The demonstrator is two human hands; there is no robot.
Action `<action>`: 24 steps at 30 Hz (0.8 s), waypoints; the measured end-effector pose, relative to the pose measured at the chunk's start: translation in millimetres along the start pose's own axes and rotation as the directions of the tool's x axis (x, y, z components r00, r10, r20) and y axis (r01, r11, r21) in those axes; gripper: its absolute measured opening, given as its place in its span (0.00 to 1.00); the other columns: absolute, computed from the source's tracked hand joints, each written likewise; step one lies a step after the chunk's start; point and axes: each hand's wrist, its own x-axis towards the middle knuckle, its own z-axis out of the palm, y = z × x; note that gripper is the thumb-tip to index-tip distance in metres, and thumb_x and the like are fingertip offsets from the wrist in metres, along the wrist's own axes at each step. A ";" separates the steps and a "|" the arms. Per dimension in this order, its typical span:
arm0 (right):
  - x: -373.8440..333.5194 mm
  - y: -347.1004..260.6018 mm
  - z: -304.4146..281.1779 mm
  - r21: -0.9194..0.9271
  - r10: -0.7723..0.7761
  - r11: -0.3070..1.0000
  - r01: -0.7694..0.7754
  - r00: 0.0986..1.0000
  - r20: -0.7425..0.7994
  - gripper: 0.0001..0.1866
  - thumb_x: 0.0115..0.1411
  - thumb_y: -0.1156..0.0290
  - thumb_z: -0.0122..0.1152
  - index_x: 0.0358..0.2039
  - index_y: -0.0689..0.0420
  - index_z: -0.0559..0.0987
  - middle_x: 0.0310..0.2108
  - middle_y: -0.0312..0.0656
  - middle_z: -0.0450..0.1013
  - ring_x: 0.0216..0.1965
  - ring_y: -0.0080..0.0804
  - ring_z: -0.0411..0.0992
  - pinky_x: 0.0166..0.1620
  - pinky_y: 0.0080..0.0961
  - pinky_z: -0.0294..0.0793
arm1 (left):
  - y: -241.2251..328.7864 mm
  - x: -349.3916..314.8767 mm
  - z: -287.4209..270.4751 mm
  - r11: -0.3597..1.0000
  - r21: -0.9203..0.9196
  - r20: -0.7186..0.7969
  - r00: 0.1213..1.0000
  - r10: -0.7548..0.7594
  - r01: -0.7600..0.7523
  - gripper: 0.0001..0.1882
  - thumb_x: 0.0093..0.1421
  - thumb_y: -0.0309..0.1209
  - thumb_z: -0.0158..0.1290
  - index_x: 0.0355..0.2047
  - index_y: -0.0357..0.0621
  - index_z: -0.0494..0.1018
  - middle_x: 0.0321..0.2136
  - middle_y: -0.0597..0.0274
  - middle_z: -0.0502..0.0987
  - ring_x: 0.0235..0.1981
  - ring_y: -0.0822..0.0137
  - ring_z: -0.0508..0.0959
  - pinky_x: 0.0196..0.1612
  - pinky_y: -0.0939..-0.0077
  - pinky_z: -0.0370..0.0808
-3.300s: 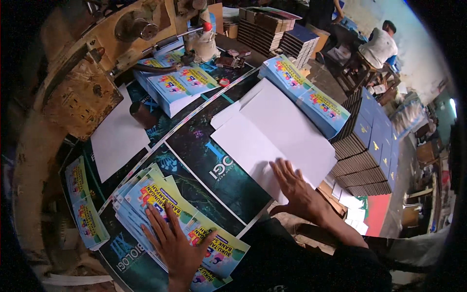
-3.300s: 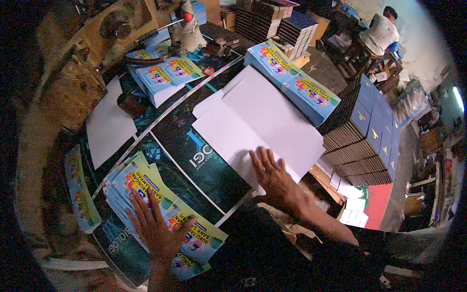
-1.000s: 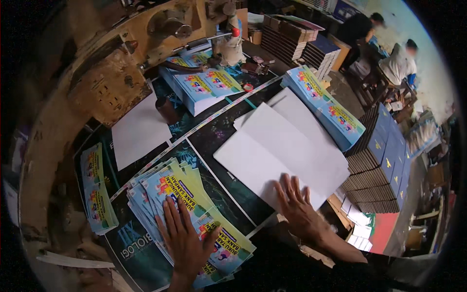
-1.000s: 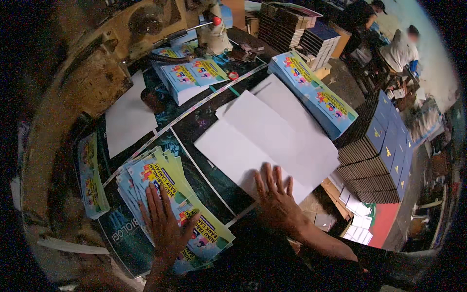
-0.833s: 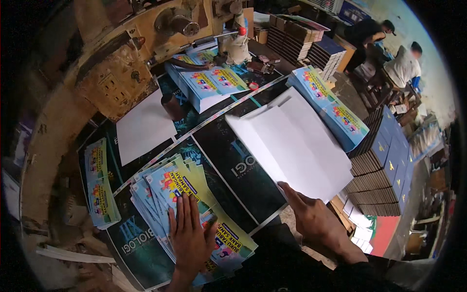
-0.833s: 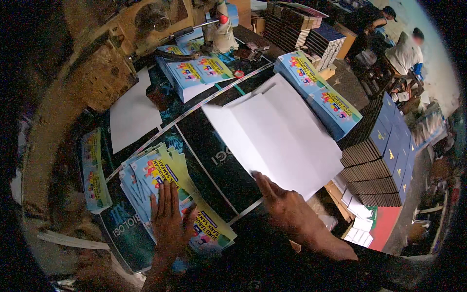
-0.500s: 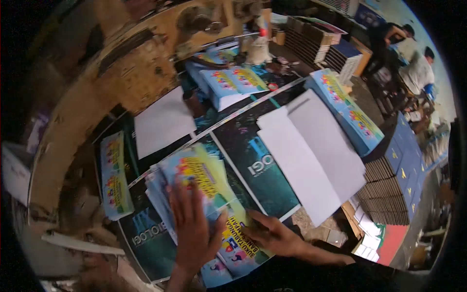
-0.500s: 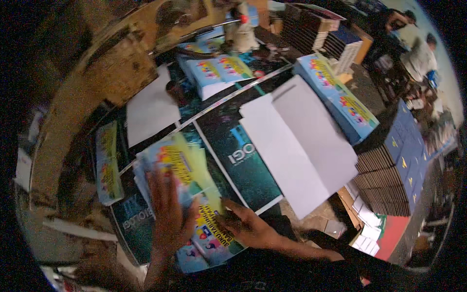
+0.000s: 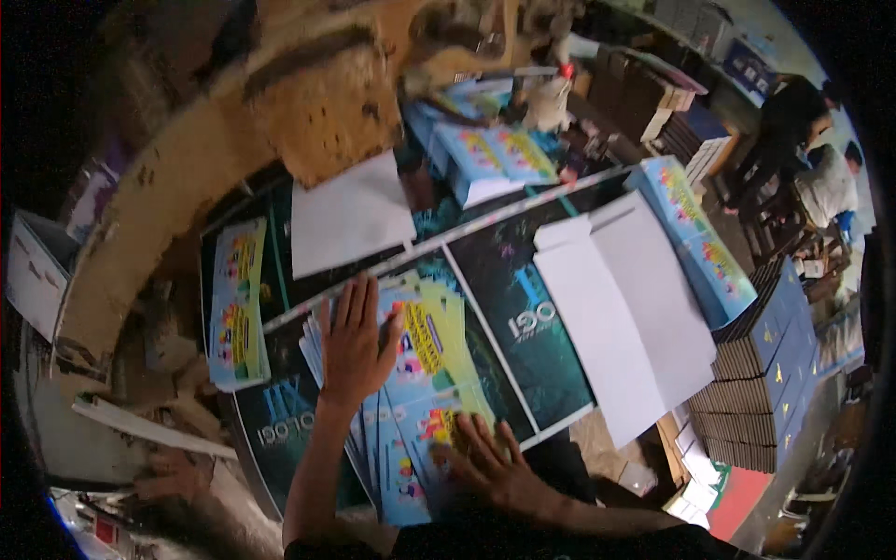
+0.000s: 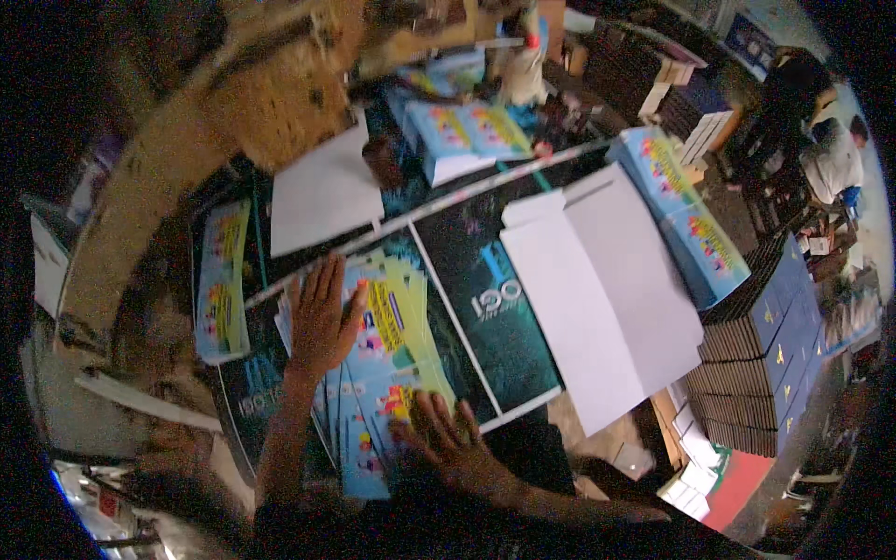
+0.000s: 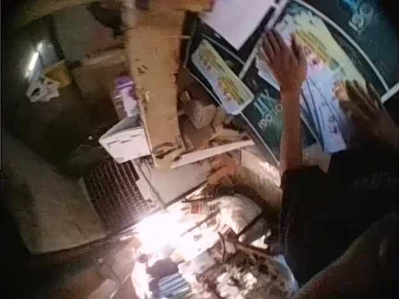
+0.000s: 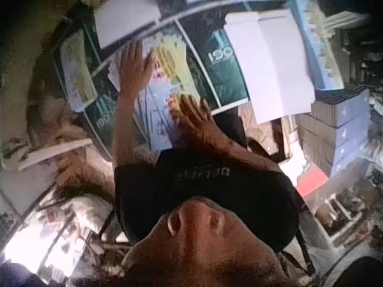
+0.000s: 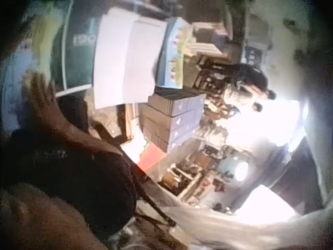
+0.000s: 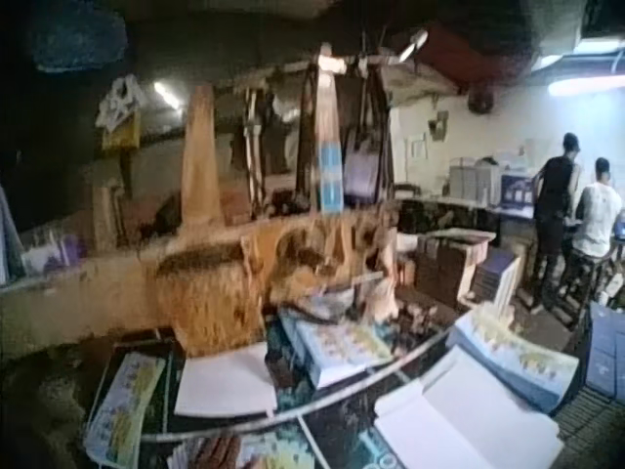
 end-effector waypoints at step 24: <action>15.2 -0.9 -37.9 -0.226 -0.083 0.970 0.088 0.996 0.031 0.48 0.57 0.60 0.65 0.73 0.52 0.50 0.74 0.54 0.47 0.73 0.49 0.52 0.63 0.46 0.69 | 33.9 -79.5 -46.9 0.984 -0.151 -0.090 0.989 -0.114 0.100 0.38 0.56 0.50 0.64 0.66 0.56 0.68 0.71 0.35 0.51 0.71 0.34 0.49 0.70 0.34 0.46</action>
